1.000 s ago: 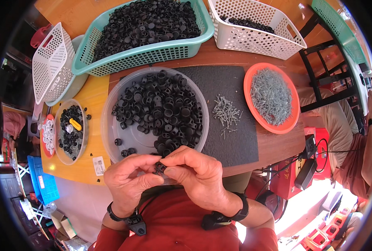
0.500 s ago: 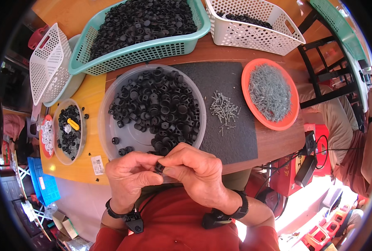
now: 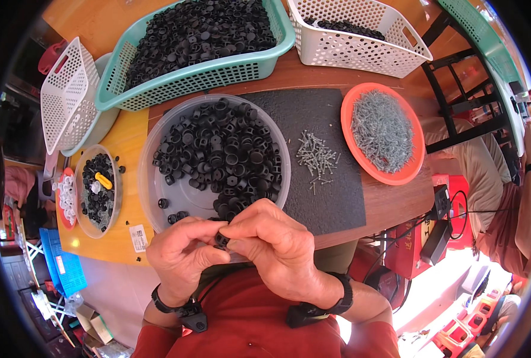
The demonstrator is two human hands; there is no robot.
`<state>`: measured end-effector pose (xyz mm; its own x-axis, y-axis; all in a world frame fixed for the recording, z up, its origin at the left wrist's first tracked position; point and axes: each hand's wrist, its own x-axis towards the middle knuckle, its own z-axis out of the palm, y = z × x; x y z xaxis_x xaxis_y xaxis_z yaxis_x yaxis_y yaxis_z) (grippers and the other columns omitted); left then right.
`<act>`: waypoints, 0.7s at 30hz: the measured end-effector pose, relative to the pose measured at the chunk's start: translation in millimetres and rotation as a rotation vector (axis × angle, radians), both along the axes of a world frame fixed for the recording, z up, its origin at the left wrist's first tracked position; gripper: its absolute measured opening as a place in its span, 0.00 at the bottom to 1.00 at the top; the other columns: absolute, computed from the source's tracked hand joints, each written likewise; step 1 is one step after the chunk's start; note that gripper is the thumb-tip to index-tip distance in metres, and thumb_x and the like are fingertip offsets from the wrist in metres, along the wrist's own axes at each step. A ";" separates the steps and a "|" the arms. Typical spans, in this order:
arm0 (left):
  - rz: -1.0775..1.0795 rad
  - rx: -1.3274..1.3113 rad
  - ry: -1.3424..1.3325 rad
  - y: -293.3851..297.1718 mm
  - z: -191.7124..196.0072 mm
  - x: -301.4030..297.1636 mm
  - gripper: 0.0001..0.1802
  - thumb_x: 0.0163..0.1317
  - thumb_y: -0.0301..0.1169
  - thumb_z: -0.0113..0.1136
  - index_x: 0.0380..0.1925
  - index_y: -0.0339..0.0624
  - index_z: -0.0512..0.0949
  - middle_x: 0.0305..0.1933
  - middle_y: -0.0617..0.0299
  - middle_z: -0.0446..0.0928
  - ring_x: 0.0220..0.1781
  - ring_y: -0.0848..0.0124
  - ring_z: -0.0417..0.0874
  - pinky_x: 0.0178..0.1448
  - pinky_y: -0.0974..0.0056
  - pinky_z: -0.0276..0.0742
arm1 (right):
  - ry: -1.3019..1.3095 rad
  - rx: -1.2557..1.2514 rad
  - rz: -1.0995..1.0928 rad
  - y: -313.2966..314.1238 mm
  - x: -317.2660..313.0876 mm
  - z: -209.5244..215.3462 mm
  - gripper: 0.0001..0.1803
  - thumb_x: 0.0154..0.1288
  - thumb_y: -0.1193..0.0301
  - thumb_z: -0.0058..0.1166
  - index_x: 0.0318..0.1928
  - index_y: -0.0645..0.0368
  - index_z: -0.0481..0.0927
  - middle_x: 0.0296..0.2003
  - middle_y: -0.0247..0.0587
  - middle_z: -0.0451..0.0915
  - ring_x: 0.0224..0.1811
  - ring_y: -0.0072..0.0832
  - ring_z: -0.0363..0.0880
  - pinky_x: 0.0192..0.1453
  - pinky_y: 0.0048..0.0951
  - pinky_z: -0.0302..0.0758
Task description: Assembling small black plastic fasteners by pushing pins into clip bases.
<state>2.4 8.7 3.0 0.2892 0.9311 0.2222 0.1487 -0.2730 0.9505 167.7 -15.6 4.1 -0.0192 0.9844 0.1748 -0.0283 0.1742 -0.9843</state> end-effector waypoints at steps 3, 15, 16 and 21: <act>-0.028 0.085 0.032 2.1 -7.3 0.1 0.20 0.45 0.36 0.70 0.36 0.37 0.79 0.21 0.62 0.74 0.20 0.74 0.74 0.24 0.73 0.67 | -0.006 0.016 -0.005 0.0 0.0 0.3 0.10 0.52 0.87 0.57 0.36 0.62 0.79 0.31 0.41 0.77 0.32 0.27 0.77 0.36 0.24 0.74; -0.088 0.076 -0.055 2.1 -15.5 -0.8 0.20 0.44 0.39 0.70 0.34 0.38 0.77 0.21 0.62 0.75 0.20 0.73 0.74 0.23 0.71 0.67 | -0.081 0.138 0.008 1.1 0.8 -0.9 0.08 0.52 0.85 0.59 0.34 0.64 0.79 0.28 0.42 0.77 0.28 0.27 0.77 0.30 0.24 0.73; -0.086 0.094 -0.057 2.2 -16.7 -0.7 0.20 0.44 0.39 0.70 0.33 0.38 0.77 0.21 0.62 0.74 0.19 0.72 0.73 0.23 0.71 0.67 | -0.085 0.144 0.008 1.2 0.7 -0.8 0.08 0.52 0.85 0.59 0.33 0.64 0.79 0.28 0.42 0.77 0.27 0.27 0.77 0.30 0.24 0.73; -0.094 0.174 -0.017 3.9 -22.1 -1.0 0.20 0.44 0.39 0.71 0.31 0.37 0.76 0.19 0.62 0.72 0.17 0.71 0.72 0.21 0.69 0.66 | -0.071 0.147 0.003 1.8 0.7 -2.7 0.08 0.51 0.85 0.59 0.33 0.65 0.79 0.27 0.43 0.77 0.27 0.27 0.77 0.29 0.24 0.73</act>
<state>1.4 12.5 -19.2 0.3684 0.8473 0.3825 0.0993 -0.4450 0.8900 168.4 -13.8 1.4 -0.0398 0.9482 0.3151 0.0400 0.3166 -0.9477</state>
